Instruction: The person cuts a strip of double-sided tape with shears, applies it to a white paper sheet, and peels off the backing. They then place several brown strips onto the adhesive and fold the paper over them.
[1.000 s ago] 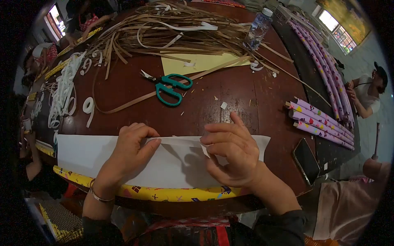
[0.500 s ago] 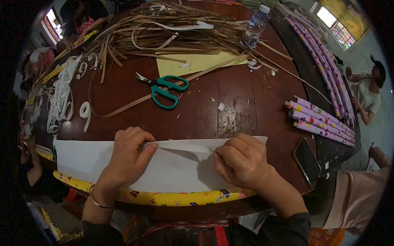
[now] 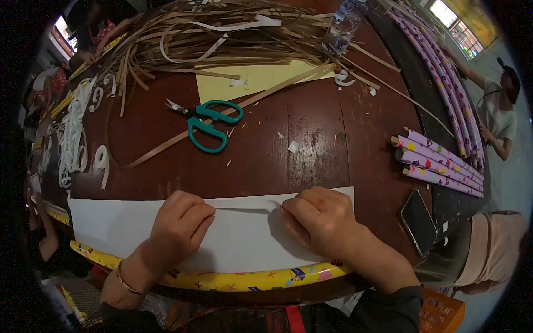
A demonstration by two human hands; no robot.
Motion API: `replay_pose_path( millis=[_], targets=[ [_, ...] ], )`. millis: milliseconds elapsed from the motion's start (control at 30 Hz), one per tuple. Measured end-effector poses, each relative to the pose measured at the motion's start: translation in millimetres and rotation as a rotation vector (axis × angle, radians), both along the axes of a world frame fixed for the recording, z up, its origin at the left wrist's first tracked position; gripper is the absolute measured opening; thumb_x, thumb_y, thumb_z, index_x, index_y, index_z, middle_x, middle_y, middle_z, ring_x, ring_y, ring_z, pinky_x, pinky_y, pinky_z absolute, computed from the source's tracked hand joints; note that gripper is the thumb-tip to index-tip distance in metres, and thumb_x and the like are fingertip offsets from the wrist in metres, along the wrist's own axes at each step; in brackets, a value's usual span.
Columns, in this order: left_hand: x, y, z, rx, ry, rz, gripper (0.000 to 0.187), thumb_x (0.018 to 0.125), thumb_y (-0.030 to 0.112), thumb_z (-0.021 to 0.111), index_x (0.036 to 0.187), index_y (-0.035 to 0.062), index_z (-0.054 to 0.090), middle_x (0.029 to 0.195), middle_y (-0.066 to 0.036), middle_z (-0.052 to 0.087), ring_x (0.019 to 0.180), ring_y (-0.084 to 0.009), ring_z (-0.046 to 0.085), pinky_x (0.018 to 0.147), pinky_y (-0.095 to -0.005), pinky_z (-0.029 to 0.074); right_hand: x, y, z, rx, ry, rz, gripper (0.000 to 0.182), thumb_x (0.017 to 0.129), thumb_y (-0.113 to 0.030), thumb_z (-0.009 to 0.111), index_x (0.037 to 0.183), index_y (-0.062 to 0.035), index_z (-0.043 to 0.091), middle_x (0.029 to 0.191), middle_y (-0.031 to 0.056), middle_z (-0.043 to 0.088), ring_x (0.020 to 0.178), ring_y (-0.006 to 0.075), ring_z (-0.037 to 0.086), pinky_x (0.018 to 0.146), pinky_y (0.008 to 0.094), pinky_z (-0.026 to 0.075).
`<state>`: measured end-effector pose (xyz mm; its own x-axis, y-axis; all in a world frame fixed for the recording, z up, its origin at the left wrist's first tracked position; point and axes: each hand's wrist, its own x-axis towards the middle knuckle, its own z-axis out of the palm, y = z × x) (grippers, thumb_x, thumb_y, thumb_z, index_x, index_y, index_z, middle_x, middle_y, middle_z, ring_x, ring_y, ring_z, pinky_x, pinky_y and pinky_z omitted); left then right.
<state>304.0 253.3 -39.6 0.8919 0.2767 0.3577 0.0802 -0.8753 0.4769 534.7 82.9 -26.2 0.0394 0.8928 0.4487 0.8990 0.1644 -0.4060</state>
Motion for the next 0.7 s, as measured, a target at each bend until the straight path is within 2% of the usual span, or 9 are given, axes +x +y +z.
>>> replay_pose_path(
  millis=[167, 367, 433, 700],
  targets=[
    [-1, 0, 1, 0.047, 0.066, 0.012, 0.015, 0.079, 0.004, 0.069, 0.093, 0.0037, 0.067, 0.087, -0.007, 0.060, 0.080, -0.0238, 0.059, 0.067, -0.0355, 0.047, 5, 0, -3, -0.043, -0.095, 0.005, 0.017, 0.068, -0.003, 0.077, 0.078, -0.0036, 0.063, 0.066, 0.0082, 0.058, 0.056, 0.0231, 0.057, 0.049, 0.0356, 0.047],
    [-6, -1, -7, 0.112, 0.092, -0.017, 0.030, 0.081, 0.006, 0.067, 0.110, 0.0082, 0.070, 0.096, -0.004, 0.054, 0.083, -0.0217, 0.055, 0.069, -0.0364, 0.045, 8, 0, -9, -0.098, -0.093, 0.017, 0.018, 0.068, -0.006, 0.076, 0.073, -0.0059, 0.058, 0.064, 0.0065, 0.057, 0.055, 0.0223, 0.055, 0.052, 0.0363, 0.041],
    [-7, -1, -6, 0.158, 0.144, -0.035, 0.036, 0.080, 0.007, 0.066, 0.116, 0.0124, 0.070, 0.098, -0.003, 0.049, 0.085, -0.0212, 0.053, 0.072, -0.0368, 0.045, 8, 0, -9, -0.107, -0.068, 0.014, 0.018, 0.069, -0.007, 0.076, 0.073, -0.0064, 0.058, 0.063, 0.0059, 0.056, 0.054, 0.0222, 0.055, 0.054, 0.0362, 0.039],
    [-9, -1, 1, 0.163, 0.225, -0.055, 0.050, 0.075, 0.006, 0.067, 0.125, 0.0144, 0.069, 0.095, -0.002, 0.051, 0.088, -0.0214, 0.053, 0.077, -0.0360, 0.045, 7, 5, -11, -0.094, -0.088, -0.004, 0.021, 0.070, -0.006, 0.076, 0.070, -0.0078, 0.055, 0.060, 0.0053, 0.055, 0.052, 0.0210, 0.053, 0.054, 0.0362, 0.035]
  ],
)
